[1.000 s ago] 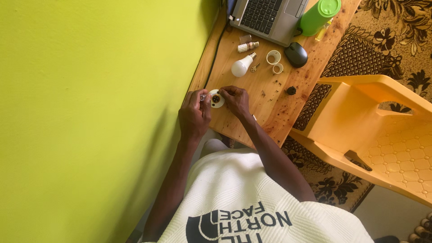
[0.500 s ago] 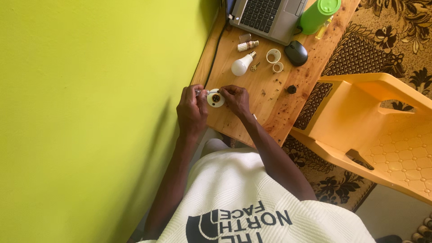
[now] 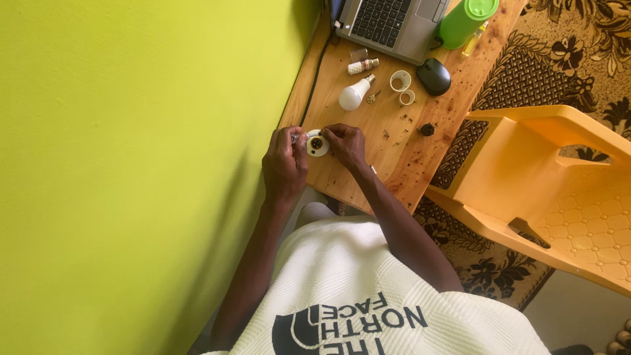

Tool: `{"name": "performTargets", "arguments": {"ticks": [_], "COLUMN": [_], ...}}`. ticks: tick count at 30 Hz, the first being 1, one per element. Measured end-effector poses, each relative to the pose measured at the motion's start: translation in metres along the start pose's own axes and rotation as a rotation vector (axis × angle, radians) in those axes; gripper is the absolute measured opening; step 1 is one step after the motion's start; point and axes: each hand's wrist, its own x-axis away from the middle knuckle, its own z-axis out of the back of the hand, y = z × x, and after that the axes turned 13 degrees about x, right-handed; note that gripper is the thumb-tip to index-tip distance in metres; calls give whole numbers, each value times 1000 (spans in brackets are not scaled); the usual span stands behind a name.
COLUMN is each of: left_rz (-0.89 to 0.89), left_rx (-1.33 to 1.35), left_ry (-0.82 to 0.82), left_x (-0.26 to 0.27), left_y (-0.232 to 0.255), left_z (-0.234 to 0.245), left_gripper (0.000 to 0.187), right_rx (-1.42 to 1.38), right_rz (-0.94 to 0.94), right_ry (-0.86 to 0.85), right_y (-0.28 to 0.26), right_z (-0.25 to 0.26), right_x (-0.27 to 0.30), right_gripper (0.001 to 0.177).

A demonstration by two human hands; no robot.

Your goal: The person disassembles a white plastic light fixture base on a wooden table, removes the bulb, and manipulates internal components with a screwdriver. They repeatedly insert and remove the bulb and handle small parts while working at the table.

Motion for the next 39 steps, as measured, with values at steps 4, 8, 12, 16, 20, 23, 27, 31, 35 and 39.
{"name": "performTargets", "arguments": {"ticks": [4, 8, 12, 16, 20, 23, 27, 31, 35, 39], "left_rz": [-3, -19, -69, -51, -74, -55, -51, -37, 22, -5], "left_rx": [-5, -93, -135, -165, -224, -279, -323, -330, -402, -426], "left_ry": [-7, -68, -123, -159, -224, -285, -379, -463, -546, -515], "left_x": [-1, -1, -2, -11, -20, -24, -27, -35, -42, -47], "left_y": [2, 8, 13, 13, 14, 19, 27, 37, 45, 49], "left_z": [-1, 2, 0, -2, -2, -1, 3, 4, 1, -1], "left_gripper": [23, 19, 18, 18, 15, 14, 16, 19, 22, 36], "right_rx": [25, 9, -19, -38, -15, 122, 181, 278, 340, 301], "right_rz": [-12, 11, 24, 24, 74, 286, 544, 817, 539, 605], "right_ry": [8, 14, 14, 8, 62, 146, 32, -40, -186, -187], "right_y": [-1, -1, 3, 7, 3, -5, -24, -46, -55, -54], "right_z": [1, 1, 0, 0, 4, 14, 34, 44, 47, 51], "right_x": [0, 1, 0, -2, 4, 17, 35, 37, 30, 22], "right_gripper": [29, 28, 27, 26, 23, 19, 27, 27, 15, 21]}}
